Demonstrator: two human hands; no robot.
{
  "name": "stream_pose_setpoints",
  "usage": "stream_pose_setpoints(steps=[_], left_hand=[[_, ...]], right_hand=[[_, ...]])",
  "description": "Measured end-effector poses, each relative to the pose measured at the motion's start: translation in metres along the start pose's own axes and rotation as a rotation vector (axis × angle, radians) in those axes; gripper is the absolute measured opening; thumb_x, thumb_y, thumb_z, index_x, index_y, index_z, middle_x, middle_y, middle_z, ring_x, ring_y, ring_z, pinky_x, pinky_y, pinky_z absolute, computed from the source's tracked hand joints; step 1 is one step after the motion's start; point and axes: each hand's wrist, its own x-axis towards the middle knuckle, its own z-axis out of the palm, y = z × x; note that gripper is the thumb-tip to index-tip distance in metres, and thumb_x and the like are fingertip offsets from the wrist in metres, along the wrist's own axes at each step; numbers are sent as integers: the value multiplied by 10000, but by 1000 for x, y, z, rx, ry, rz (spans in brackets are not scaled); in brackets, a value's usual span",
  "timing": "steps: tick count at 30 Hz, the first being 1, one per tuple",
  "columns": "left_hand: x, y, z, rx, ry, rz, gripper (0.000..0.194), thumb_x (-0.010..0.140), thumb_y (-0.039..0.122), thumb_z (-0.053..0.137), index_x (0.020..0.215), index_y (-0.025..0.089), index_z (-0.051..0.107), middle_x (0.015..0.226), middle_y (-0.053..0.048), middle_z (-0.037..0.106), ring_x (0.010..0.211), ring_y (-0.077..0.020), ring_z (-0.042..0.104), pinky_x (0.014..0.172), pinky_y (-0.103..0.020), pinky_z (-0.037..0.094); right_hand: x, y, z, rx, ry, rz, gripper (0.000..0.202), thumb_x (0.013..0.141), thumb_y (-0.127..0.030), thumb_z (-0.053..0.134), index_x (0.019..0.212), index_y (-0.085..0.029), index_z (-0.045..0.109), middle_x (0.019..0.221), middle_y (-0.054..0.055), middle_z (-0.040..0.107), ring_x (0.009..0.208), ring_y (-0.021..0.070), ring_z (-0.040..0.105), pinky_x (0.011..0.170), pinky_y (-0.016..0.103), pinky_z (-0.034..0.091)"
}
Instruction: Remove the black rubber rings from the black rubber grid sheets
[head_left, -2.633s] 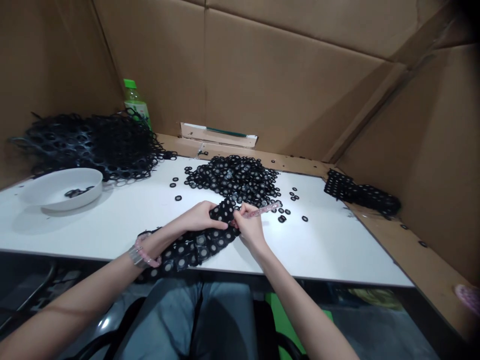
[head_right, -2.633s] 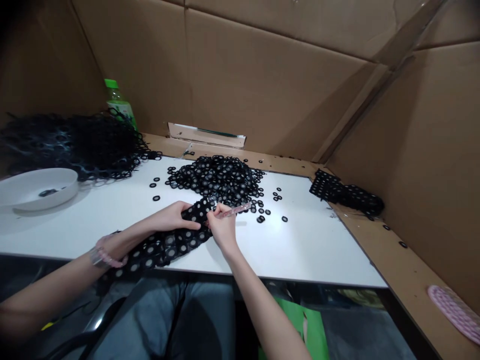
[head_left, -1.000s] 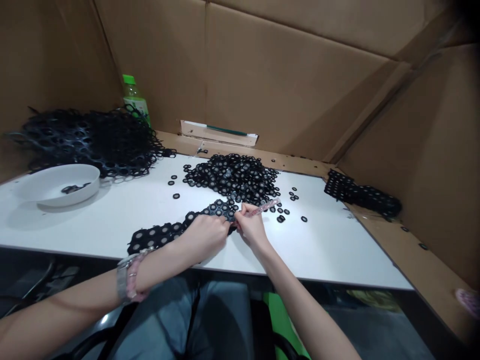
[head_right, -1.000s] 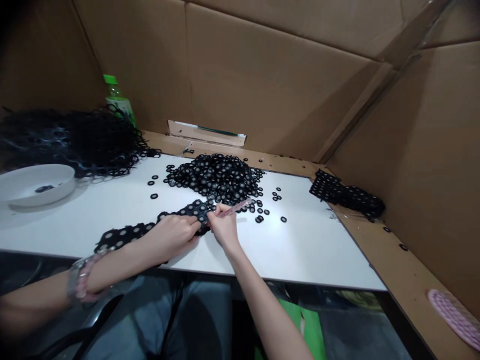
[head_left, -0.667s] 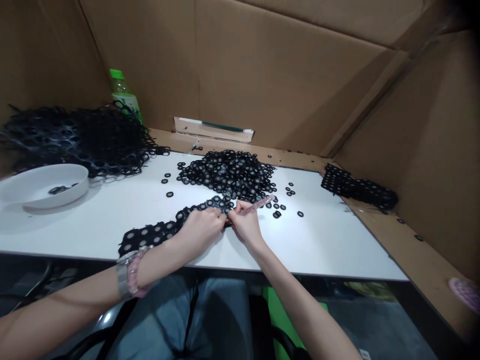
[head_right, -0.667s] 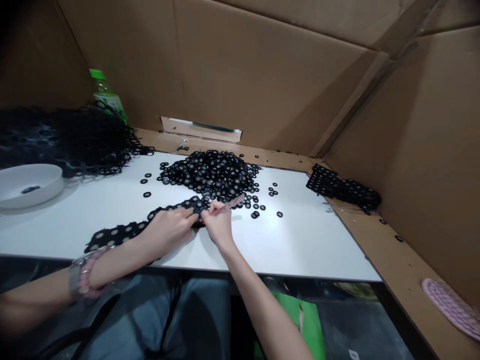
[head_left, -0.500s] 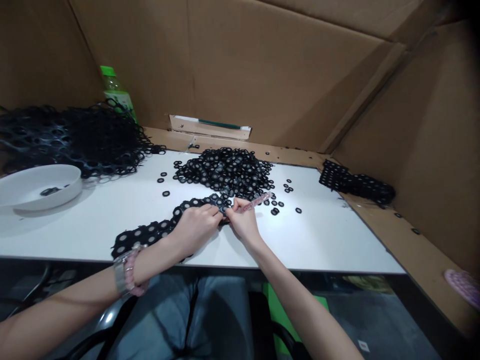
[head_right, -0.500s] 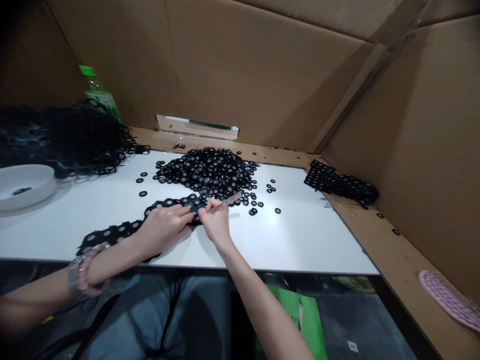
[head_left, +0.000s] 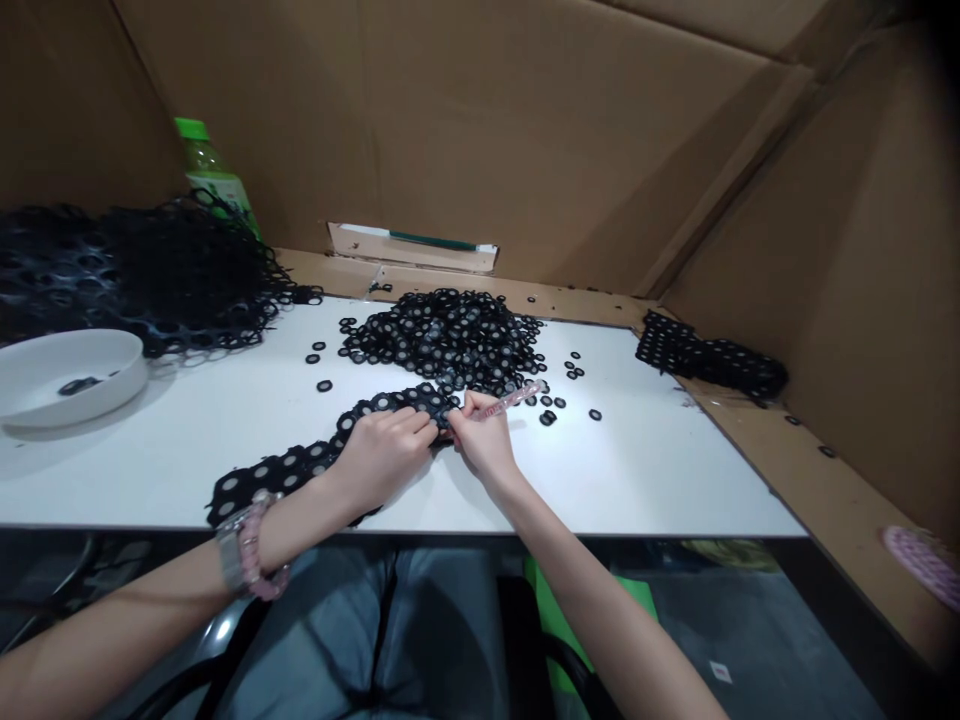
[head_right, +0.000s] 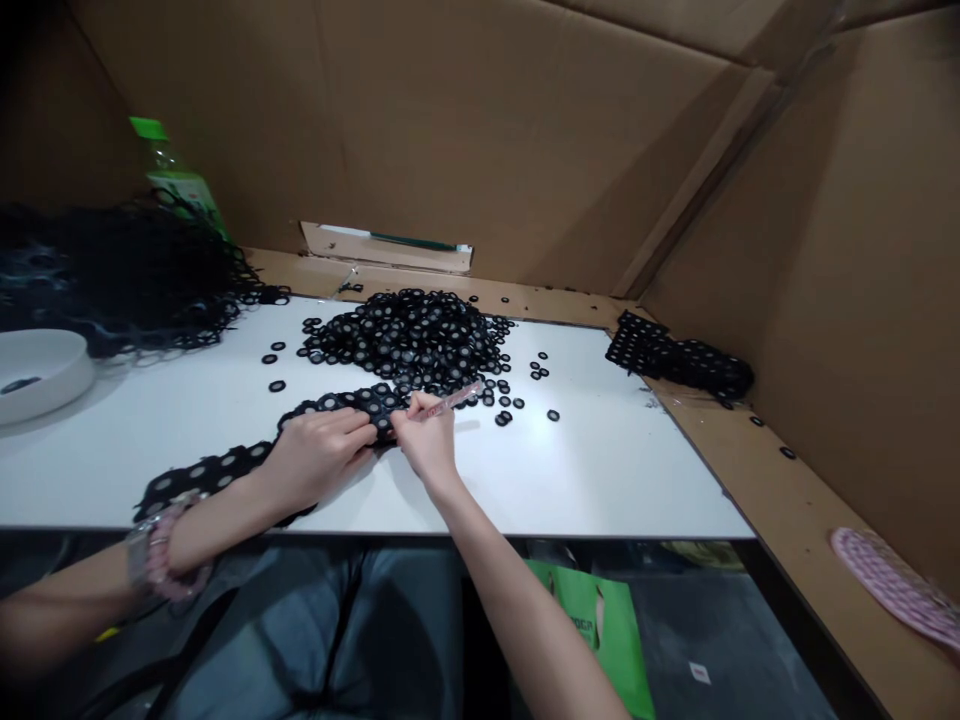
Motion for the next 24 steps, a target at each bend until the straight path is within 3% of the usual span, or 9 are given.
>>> stream_pose_setpoints(steps=[13, 18, 24], left_hand=[[2, -1, -5, -14, -41, 5, 161, 760, 135, 486, 615, 163, 549, 612, -16, 579, 618, -153, 538, 523, -258, 339], [3, 0, -8, -25, -40, -60, 174, 763, 158, 488, 598, 161, 544, 610, -15, 581, 618, -153, 540, 535, -259, 348], [3, 1, -17, -47, -77, -89, 123, 755, 141, 506, 640, 165, 542, 657, -16, 577, 662, -164, 539, 526, -260, 349]], right_hand=[[-5, -13, 1, -190, -22, -142, 219, 572, -127, 458, 473, -209, 281, 434, -73, 306, 449, 88, 302, 432, 214, 228], [-8, -18, 2, -245, -37, -153, 224, 567, -123, 457, 466, -208, 277, 425, -72, 304, 441, 88, 294, 426, 218, 215], [-3, -8, 1, -72, -26, -57, 226, 567, -132, 480, 471, -210, 291, 398, -88, 314, 404, 78, 320, 408, 202, 245]])
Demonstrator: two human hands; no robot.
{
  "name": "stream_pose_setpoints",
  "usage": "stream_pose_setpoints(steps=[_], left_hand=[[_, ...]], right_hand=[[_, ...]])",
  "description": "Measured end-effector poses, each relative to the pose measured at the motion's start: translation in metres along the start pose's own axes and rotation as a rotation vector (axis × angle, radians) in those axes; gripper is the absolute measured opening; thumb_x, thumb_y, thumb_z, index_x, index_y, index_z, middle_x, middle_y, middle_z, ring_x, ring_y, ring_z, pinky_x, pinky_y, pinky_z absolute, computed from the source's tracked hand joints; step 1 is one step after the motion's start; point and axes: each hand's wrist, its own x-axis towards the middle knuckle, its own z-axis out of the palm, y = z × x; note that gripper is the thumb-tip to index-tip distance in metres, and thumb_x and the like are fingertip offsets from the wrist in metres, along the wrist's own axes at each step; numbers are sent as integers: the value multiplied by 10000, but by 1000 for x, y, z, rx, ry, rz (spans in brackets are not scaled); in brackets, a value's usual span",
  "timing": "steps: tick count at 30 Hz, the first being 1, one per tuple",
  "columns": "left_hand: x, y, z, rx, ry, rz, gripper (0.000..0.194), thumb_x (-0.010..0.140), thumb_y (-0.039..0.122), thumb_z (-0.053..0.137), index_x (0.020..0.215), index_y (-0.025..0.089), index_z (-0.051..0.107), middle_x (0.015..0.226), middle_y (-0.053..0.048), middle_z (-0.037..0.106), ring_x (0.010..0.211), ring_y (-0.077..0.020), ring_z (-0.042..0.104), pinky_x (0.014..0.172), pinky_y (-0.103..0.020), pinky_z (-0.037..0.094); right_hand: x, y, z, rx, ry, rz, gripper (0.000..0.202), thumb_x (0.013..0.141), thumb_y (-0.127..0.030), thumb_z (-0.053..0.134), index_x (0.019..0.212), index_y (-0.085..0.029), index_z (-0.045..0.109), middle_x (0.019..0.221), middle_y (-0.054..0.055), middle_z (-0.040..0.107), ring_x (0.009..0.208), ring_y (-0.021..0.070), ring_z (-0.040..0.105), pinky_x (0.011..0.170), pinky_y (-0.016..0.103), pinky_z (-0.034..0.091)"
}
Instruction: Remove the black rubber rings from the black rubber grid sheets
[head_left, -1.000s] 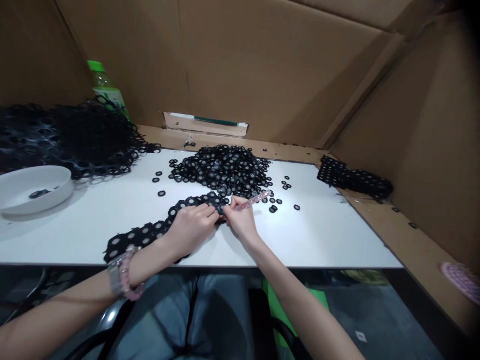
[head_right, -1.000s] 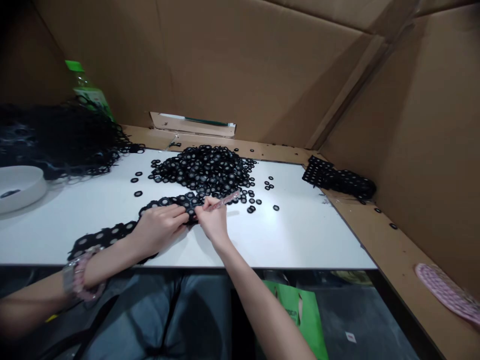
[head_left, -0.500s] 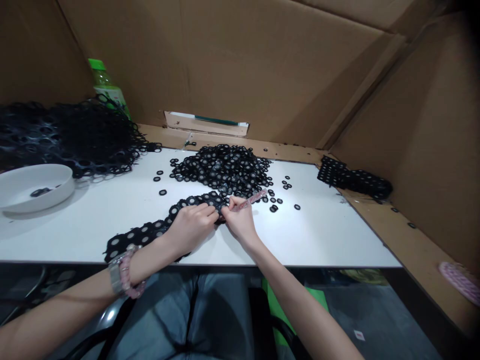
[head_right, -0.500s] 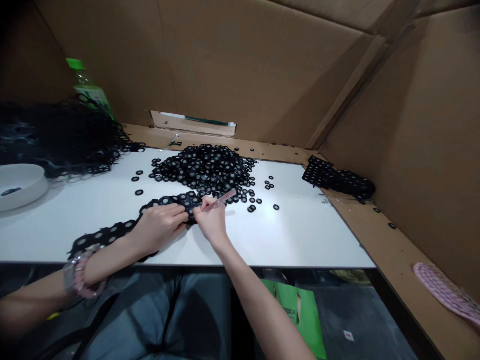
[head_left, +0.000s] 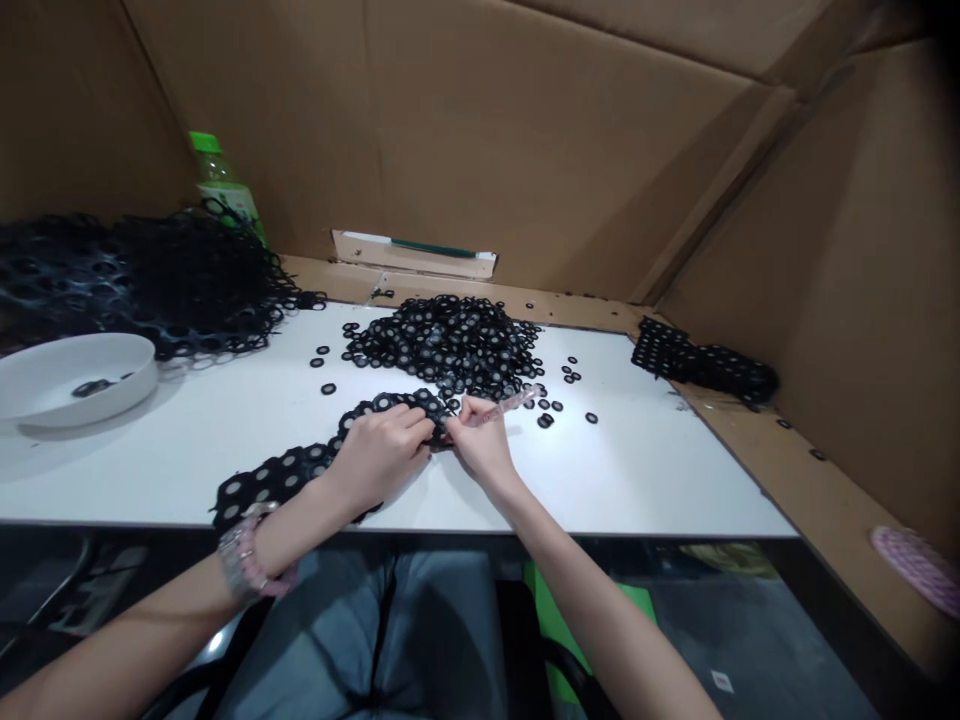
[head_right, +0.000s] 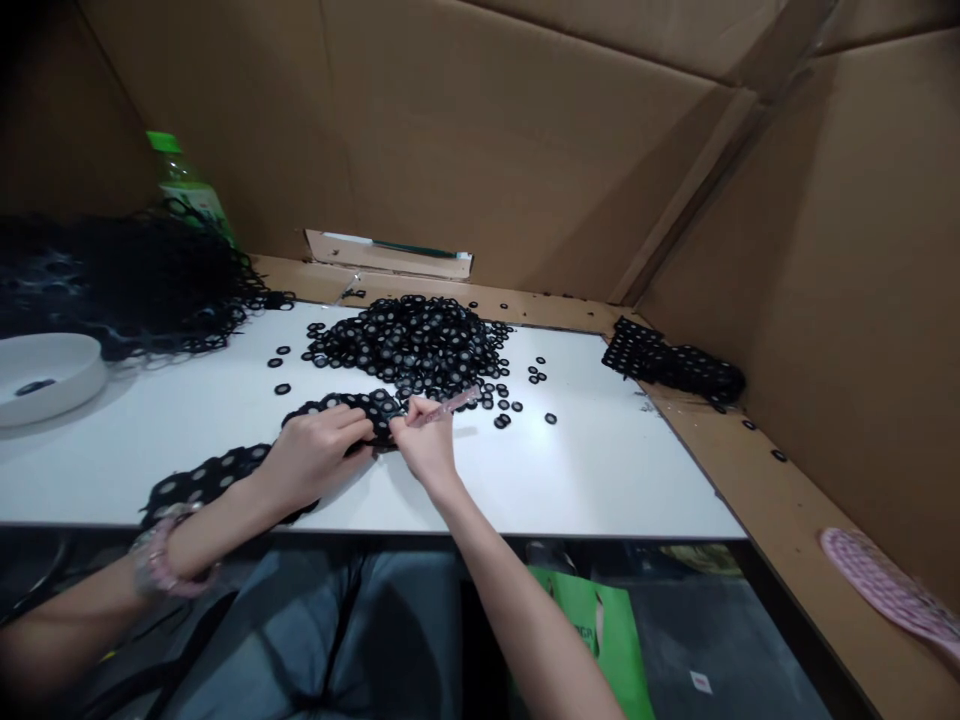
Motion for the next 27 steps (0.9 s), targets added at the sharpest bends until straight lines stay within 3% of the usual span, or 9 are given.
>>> stream_pose_setpoints(steps=[4, 8, 10, 13, 17, 22, 27], left_hand=[[-9, 6, -7, 4, -93, 70, 108, 768, 100, 497, 714, 172, 556, 735, -25, 592, 717, -182, 538, 517, -261, 351], [-25, 16, -20, -19, -222, 146, 115, 770, 96, 496, 772, 175, 578, 805, -39, 611, 758, -197, 550, 545, -270, 378], [-28, 14, -30, -91, -272, 124, 90, 772, 186, 536, 837, 184, 598, 850, -40, 621, 783, -199, 564, 577, -270, 396], [-14, -3, -39, -246, -289, 11, 228, 787, 384, 525, 906, 212, 614, 886, -31, 634, 786, -184, 585, 627, -257, 410], [22, -35, -22, -264, -254, -214, 314, 831, 376, 396, 839, 172, 634, 855, -64, 654, 792, -197, 593, 648, -261, 408], [45, -51, 11, -450, -428, -218, 253, 720, 358, 515, 834, 160, 622, 710, -37, 653, 651, -173, 584, 545, -220, 378], [43, -57, 18, -619, -519, -182, 230, 712, 364, 524, 742, 156, 616, 623, -8, 610, 575, -143, 531, 511, -208, 350]], right_hand=[[3, -1, -9, 234, 51, 161, 229, 584, -157, 483, 503, -223, 279, 331, -111, 329, 313, 75, 328, 343, 189, 234], [4, -20, -18, 286, 114, 117, 240, 576, -139, 491, 488, -213, 280, 353, -115, 320, 319, 64, 365, 340, 173, 273], [6, -28, -17, 282, 85, 106, 239, 572, -137, 495, 482, -212, 285, 353, -116, 315, 327, 66, 383, 359, 179, 334], [13, -27, -6, 319, 63, 159, 235, 586, -180, 514, 502, -216, 298, 365, -112, 345, 344, 77, 410, 396, 210, 413], [23, -10, 10, 265, 92, 176, 220, 623, -240, 516, 523, -221, 320, 384, -100, 385, 363, 92, 437, 404, 219, 421], [26, 2, 15, 25, 122, 30, 241, 608, -175, 486, 476, -221, 290, 362, -98, 337, 371, 100, 436, 395, 198, 342], [24, 2, 13, -28, 135, 24, 229, 598, -148, 473, 485, -225, 289, 378, -97, 320, 389, 103, 413, 412, 203, 321]])
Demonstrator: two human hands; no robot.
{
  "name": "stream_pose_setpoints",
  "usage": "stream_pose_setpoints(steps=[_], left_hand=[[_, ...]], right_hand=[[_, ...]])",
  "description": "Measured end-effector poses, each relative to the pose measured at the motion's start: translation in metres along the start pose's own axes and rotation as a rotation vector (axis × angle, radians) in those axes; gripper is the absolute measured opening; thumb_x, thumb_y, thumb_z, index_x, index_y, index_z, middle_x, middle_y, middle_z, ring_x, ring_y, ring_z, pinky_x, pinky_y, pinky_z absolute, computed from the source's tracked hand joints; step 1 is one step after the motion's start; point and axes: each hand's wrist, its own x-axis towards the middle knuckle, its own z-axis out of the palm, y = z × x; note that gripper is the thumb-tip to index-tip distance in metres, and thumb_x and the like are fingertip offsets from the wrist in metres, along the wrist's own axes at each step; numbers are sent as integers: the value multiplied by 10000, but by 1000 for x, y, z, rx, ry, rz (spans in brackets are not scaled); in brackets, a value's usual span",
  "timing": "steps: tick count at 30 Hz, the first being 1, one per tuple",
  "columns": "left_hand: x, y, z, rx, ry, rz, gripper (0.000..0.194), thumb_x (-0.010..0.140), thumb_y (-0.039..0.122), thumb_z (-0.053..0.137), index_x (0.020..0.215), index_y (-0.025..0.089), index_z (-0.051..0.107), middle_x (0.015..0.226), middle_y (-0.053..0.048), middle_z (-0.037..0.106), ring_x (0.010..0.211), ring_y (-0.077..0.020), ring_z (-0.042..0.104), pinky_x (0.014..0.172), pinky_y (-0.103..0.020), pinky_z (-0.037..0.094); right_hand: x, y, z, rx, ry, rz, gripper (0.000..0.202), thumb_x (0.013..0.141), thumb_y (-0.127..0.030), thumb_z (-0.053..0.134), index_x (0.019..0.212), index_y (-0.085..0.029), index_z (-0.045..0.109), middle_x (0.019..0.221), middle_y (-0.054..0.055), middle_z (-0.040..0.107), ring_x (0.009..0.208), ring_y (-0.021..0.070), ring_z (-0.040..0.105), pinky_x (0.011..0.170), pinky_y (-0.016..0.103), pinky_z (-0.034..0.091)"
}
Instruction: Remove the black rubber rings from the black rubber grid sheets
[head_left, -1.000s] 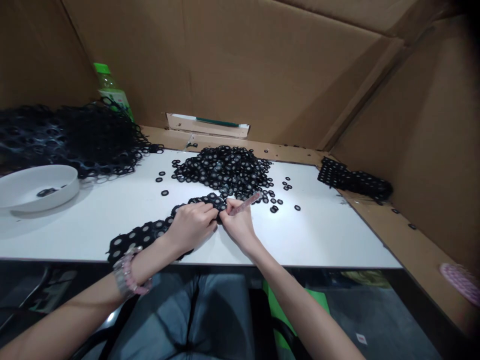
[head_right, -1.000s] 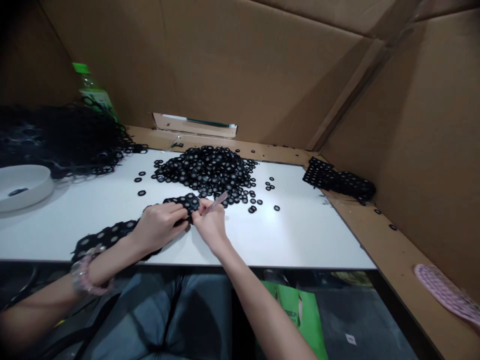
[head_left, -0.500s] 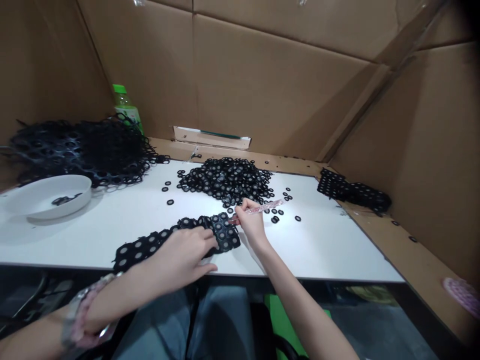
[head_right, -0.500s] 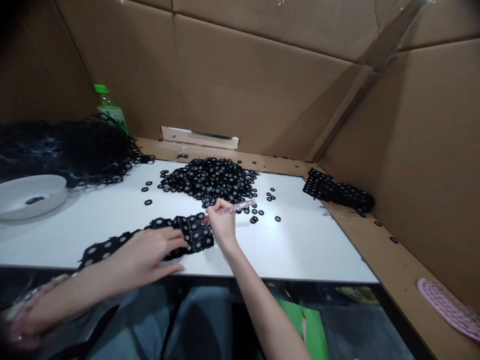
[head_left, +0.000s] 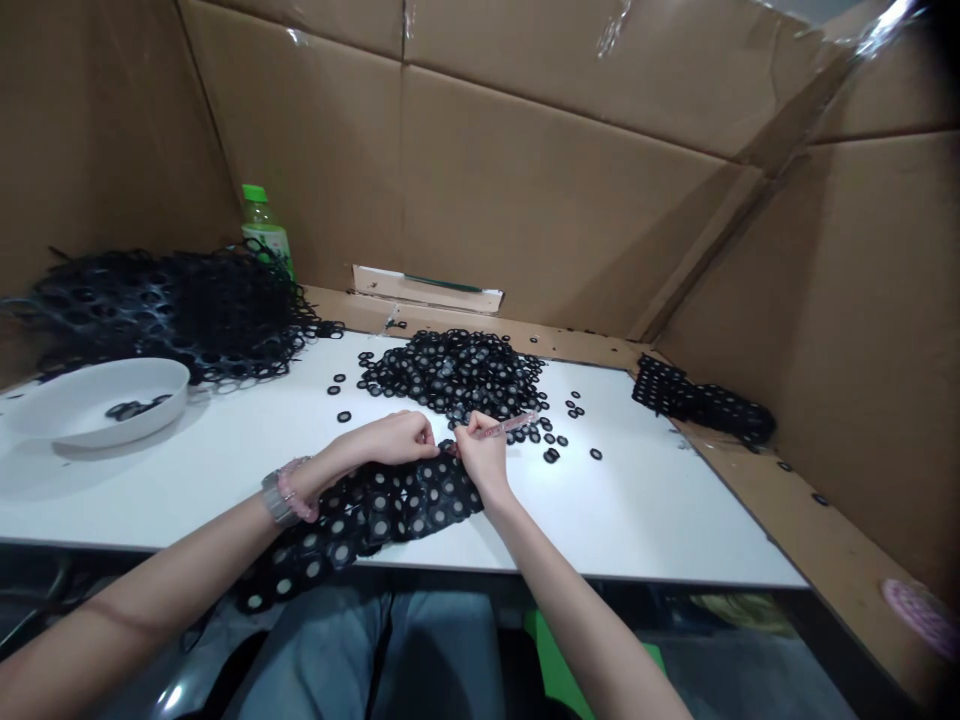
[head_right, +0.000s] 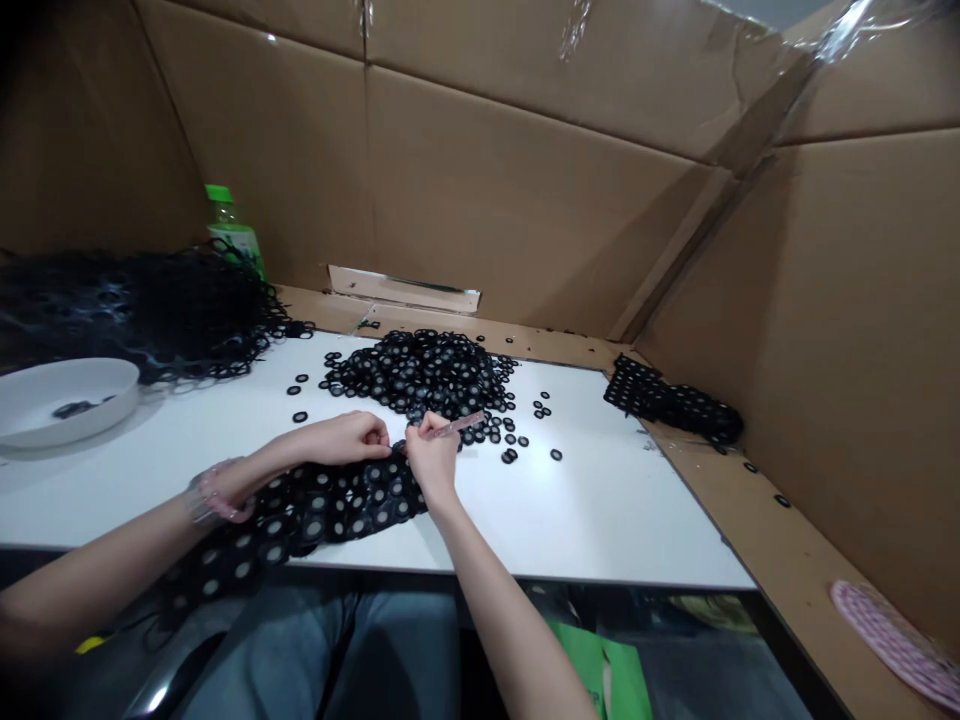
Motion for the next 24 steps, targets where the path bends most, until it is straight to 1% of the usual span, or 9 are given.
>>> stream_pose_setpoints(steps=[4, 7, 11, 14, 17, 20, 24], left_hand=[[-1, -6, -1, -23, -25, 12, 243, 680, 396, 557, 630, 159, 575, 522, 36, 495, 505, -112, 426, 471, -205, 287], [-2, -11, 3, -75, -8, 45, 278, 714, 409, 519, 610, 156, 569, 508, 42, 445, 507, -106, 388, 480, -202, 272], [-3, -17, 10, -187, 43, 93, 277, 735, 397, 501, 690, 141, 599, 568, 32, 477, 551, -109, 397, 536, -201, 305], [-3, -20, 13, -277, 25, 117, 258, 734, 369, 502, 700, 130, 592, 599, 23, 491, 578, -112, 410, 575, -203, 327], [-1, -23, 15, -309, 22, 95, 252, 732, 363, 502, 693, 129, 587, 615, 21, 499, 602, -117, 424, 611, -212, 346], [1, -25, 15, -356, 13, 75, 258, 724, 375, 511, 699, 132, 594, 627, 19, 516, 629, -125, 442, 640, -223, 361], [1, -23, 12, -514, -36, 113, 258, 719, 372, 515, 725, 128, 600, 653, 12, 542, 649, -130, 459, 655, -229, 365]], right_hand=[[-1, -1, 0, -13, -22, -9, 229, 605, -157, 475, 488, -224, 291, 383, -93, 331, 394, 103, 401, 427, 207, 319], [-2, -2, 0, -41, -32, -32, 226, 600, -157, 480, 486, -223, 297, 391, -88, 341, 415, 105, 401, 445, 212, 313], [-2, -5, -1, -74, -43, -52, 235, 596, -151, 488, 473, -220, 299, 398, -81, 350, 438, 109, 395, 464, 218, 303], [-2, -6, -2, -78, -54, -58, 245, 600, -149, 495, 470, -217, 299, 410, -77, 355, 451, 109, 388, 475, 221, 298], [-3, -6, -2, -83, -80, -74, 259, 613, -148, 496, 471, -215, 290, 423, -76, 343, 452, 104, 363, 479, 223, 290], [-4, -6, -1, -150, -99, -136, 279, 628, -154, 496, 470, -213, 275, 431, -76, 310, 447, 100, 322, 476, 231, 267], [-6, -8, 1, -241, -106, -202, 262, 650, -165, 476, 485, -213, 278, 446, -69, 306, 447, 104, 321, 478, 243, 252]])
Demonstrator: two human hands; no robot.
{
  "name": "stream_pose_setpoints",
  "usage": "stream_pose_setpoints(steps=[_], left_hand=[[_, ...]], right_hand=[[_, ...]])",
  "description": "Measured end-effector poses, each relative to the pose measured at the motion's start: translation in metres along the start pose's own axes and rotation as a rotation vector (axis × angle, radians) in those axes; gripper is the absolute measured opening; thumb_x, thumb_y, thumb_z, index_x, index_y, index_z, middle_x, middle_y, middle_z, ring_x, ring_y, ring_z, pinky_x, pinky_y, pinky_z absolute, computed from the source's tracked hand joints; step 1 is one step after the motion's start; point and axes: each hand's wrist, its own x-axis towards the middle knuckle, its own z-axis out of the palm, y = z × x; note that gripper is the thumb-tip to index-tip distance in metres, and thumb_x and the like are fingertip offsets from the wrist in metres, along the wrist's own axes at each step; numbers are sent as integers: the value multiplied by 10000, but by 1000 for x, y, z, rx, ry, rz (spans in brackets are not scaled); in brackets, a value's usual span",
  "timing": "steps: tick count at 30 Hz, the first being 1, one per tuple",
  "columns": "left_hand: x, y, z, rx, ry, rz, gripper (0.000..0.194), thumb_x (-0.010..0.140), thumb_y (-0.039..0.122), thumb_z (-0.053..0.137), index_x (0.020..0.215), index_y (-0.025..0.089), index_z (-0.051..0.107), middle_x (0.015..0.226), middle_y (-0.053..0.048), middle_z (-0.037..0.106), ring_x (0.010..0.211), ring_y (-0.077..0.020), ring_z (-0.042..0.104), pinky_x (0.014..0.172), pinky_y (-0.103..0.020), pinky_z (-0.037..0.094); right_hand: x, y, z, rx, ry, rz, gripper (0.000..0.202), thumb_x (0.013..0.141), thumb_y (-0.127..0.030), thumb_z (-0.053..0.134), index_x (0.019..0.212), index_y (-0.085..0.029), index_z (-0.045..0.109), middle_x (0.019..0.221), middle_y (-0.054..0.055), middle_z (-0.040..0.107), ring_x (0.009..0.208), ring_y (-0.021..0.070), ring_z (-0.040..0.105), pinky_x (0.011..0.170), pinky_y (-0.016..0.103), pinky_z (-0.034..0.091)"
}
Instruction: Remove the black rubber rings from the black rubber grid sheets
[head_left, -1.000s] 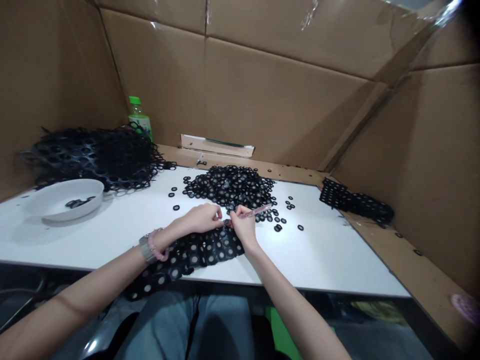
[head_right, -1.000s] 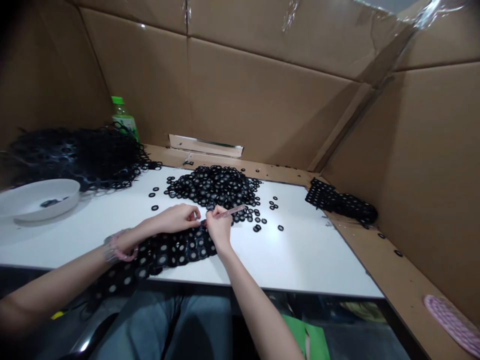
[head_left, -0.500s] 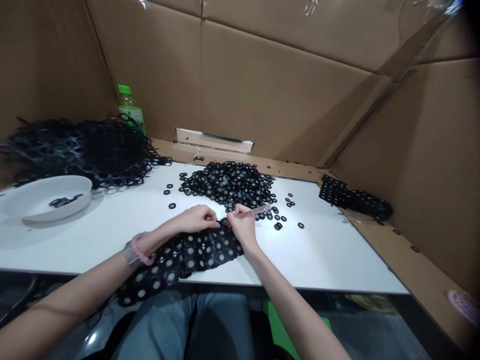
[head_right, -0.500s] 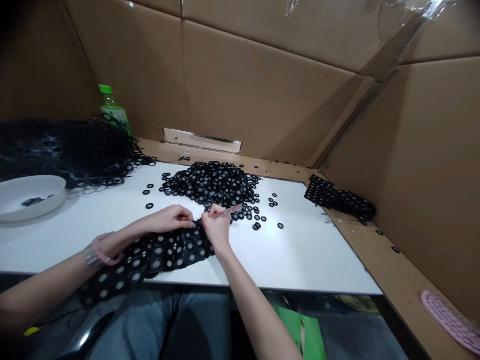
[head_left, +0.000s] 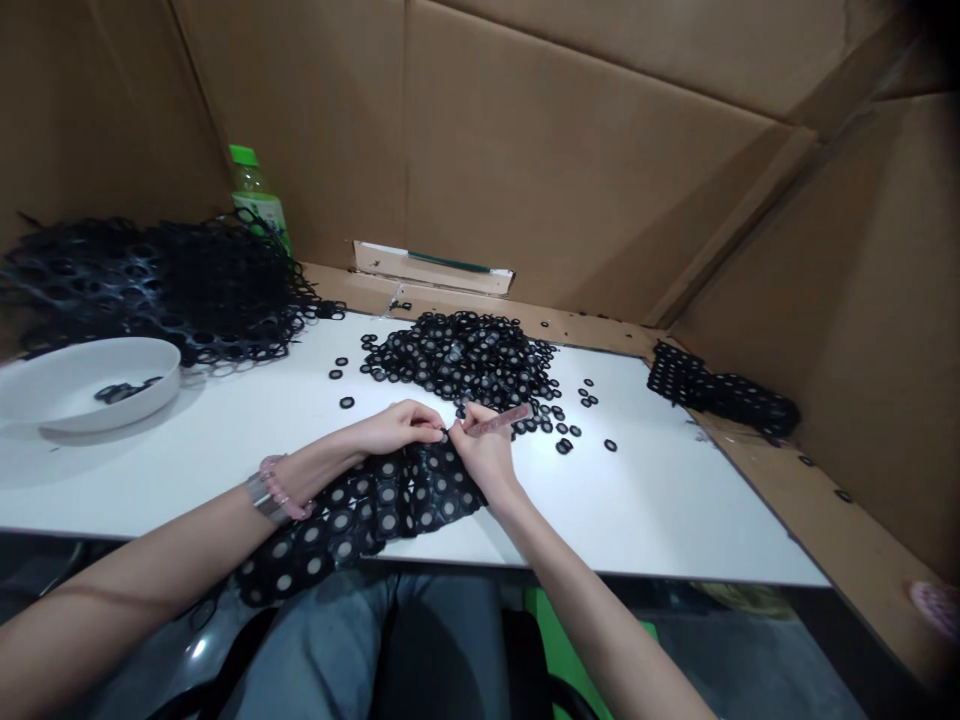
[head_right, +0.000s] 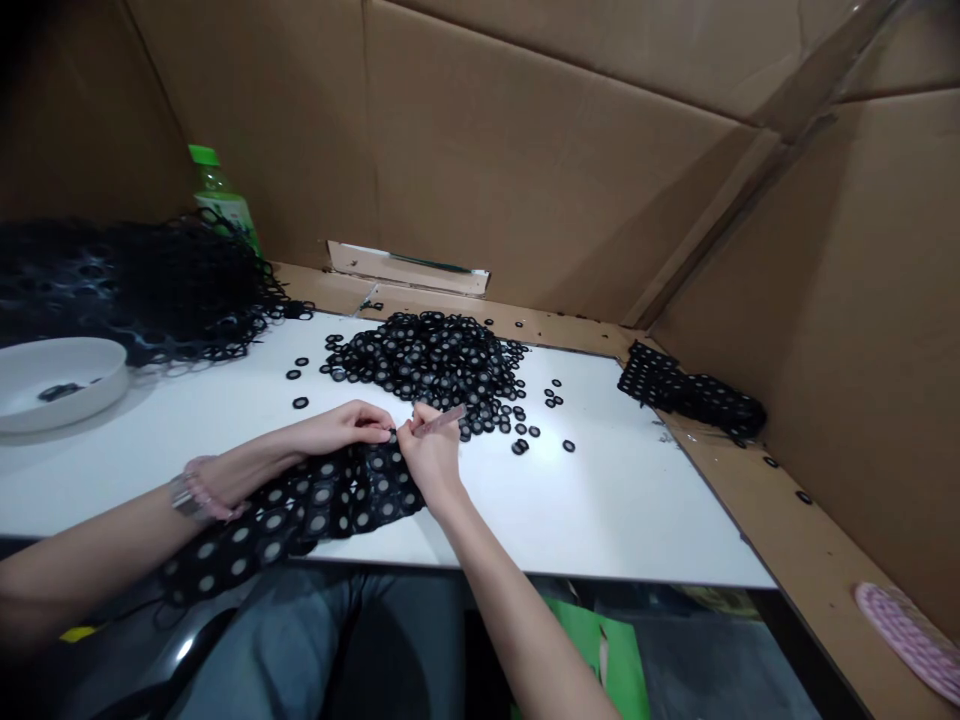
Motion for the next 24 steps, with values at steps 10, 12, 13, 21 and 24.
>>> stream_pose_setpoints(steps=[10, 12, 13, 21, 24], left_hand=[[-3, 12, 6, 200, 101, 3, 288, 735, 440, 503, 704, 154, 523, 625, 29, 480, 619, -135, 436, 575, -221, 329], [-3, 11, 6, 235, 104, -29, 313, 646, 449, 608, 709, 161, 505, 570, 55, 419, 565, -119, 394, 515, -205, 287], [-3, 11, 6, 242, 108, -39, 321, 613, 433, 640, 715, 164, 499, 558, 64, 401, 552, -113, 381, 504, -201, 275], [-2, 6, 6, 87, 56, -5, 288, 632, 326, 639, 784, 174, 447, 541, 97, 376, 518, -90, 357, 515, -191, 271], [-2, 4, 6, 48, 47, 5, 280, 637, 311, 639, 785, 177, 443, 540, 101, 380, 513, -85, 353, 507, -188, 261]], right_hand=[[6, 8, 1, 260, 48, 213, 233, 630, -174, 474, 500, -226, 288, 376, -89, 352, 400, 113, 460, 433, 212, 326], [5, 9, 0, 319, 53, 241, 229, 630, -172, 469, 509, -227, 283, 369, -95, 352, 380, 114, 465, 416, 209, 332], [4, 8, -1, 338, 58, 247, 230, 630, -170, 468, 512, -227, 279, 369, -97, 352, 369, 111, 457, 411, 208, 332], [-5, 3, -9, 206, 32, 147, 249, 606, -137, 493, 464, -214, 303, 381, -86, 352, 390, 91, 379, 437, 215, 293], [-5, 3, -9, 215, 11, 173, 253, 604, -141, 505, 458, -212, 311, 374, -85, 368, 380, 92, 384, 435, 216, 299]])
